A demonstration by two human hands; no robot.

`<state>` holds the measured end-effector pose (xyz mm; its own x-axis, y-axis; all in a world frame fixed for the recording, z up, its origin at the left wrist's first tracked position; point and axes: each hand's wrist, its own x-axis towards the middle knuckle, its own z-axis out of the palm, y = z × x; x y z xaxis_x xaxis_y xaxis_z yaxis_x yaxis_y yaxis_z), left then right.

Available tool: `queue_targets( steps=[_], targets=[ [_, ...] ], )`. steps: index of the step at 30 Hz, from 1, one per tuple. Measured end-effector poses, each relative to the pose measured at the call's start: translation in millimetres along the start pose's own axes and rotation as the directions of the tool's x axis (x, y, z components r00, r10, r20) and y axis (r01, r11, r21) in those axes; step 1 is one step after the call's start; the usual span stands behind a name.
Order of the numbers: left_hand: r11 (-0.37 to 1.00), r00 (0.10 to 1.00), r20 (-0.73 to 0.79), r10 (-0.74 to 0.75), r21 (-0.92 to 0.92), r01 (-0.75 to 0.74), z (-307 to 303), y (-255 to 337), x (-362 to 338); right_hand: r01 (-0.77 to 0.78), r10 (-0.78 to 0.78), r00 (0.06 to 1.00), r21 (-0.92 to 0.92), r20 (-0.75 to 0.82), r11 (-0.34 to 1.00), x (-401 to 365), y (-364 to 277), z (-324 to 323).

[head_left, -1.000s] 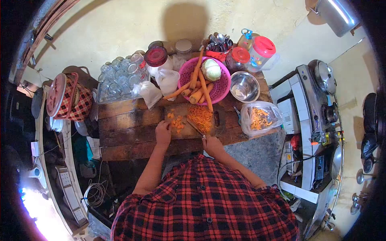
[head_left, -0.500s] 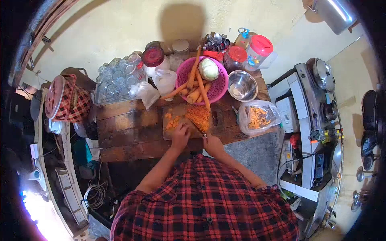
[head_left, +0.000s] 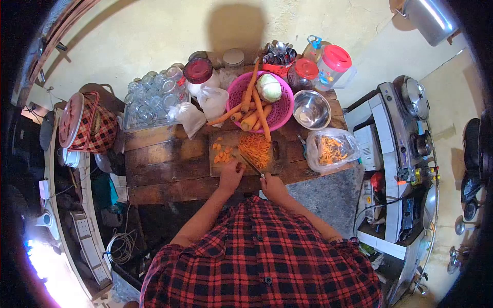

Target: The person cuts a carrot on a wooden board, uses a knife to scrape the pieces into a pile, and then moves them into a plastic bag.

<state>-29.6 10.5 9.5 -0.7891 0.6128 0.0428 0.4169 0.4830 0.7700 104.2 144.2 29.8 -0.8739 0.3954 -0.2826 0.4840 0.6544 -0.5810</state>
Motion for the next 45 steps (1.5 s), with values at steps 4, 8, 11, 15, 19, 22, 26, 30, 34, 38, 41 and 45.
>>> queue_targets(
  steps=[4, 8, 11, 15, 19, 22, 26, 30, 34, 38, 41, 45],
  targets=[
    [0.997, 0.996, -0.054, 0.073, 0.009, -0.073, 1, 2, -2, 0.052, -0.052, 0.999, 0.013, -0.005, 0.999, -1, -2, 6],
    [0.939, 0.948, -0.114, 0.297, 0.213, -0.269, -3, 3, -7, 0.030, -0.029, 0.999, -0.047, 0.029, 0.998, 0, 1, 15],
    [0.918, 0.944, -0.070, 0.322, 0.266, -0.294, 4, -10, -5, -0.037, 0.044, 0.995, -0.079, 0.088, 0.996, -5, -16, 0],
    [0.919, 0.958, -0.074, 0.277, 0.313, -0.241, 6, -9, -7, -0.067, 0.077, 0.992, -0.098, 0.097, 0.993, -10, -11, 8],
    [0.873, 0.923, -0.045, 0.383, 0.345, -0.346, 4, -18, -9, -0.065, 0.082, 0.992, -0.167, 0.100, 0.984, 1, -6, 26],
    [0.833, 0.910, 0.014, 0.414, 0.397, -0.385, -3, -9, -12, -0.063, 0.072, 0.994, -0.121, 0.078, 0.991, 10, -11, 26],
    [0.821, 0.905, 0.010, 0.425, 0.417, -0.390, -2, -12, -13, -0.021, 0.029, 0.997, -0.107, 0.076, 0.994, 6, -18, 16],
    [0.857, 0.925, 0.017, 0.379, 0.370, -0.358, -2, -11, -13, 0.040, -0.035, 0.998, -0.088, 0.050, 0.995, 0, -4, 26],
    [0.837, 0.920, 0.025, 0.392, 0.405, -0.368, -2, -14, -14, 0.016, -0.009, 0.998, -0.117, 0.055, 0.993, 13, -7, 36],
    [0.858, 0.933, 0.019, 0.359, 0.387, -0.338, -5, -8, -15, 0.007, 0.002, 0.998, -0.148, 0.060, 0.989, 20, -15, 34],
    [0.835, 0.930, 0.040, 0.365, 0.429, -0.346, -3, -14, -16, -0.036, 0.049, 0.994, -0.124, 0.102, 0.992, 11, -22, 20],
    [0.836, 0.928, -0.004, 0.372, 0.436, -0.333, 0, -14, -18, -0.016, 0.029, 0.994, -0.124, 0.102, 0.992, 8, -10, 32]
  ],
)
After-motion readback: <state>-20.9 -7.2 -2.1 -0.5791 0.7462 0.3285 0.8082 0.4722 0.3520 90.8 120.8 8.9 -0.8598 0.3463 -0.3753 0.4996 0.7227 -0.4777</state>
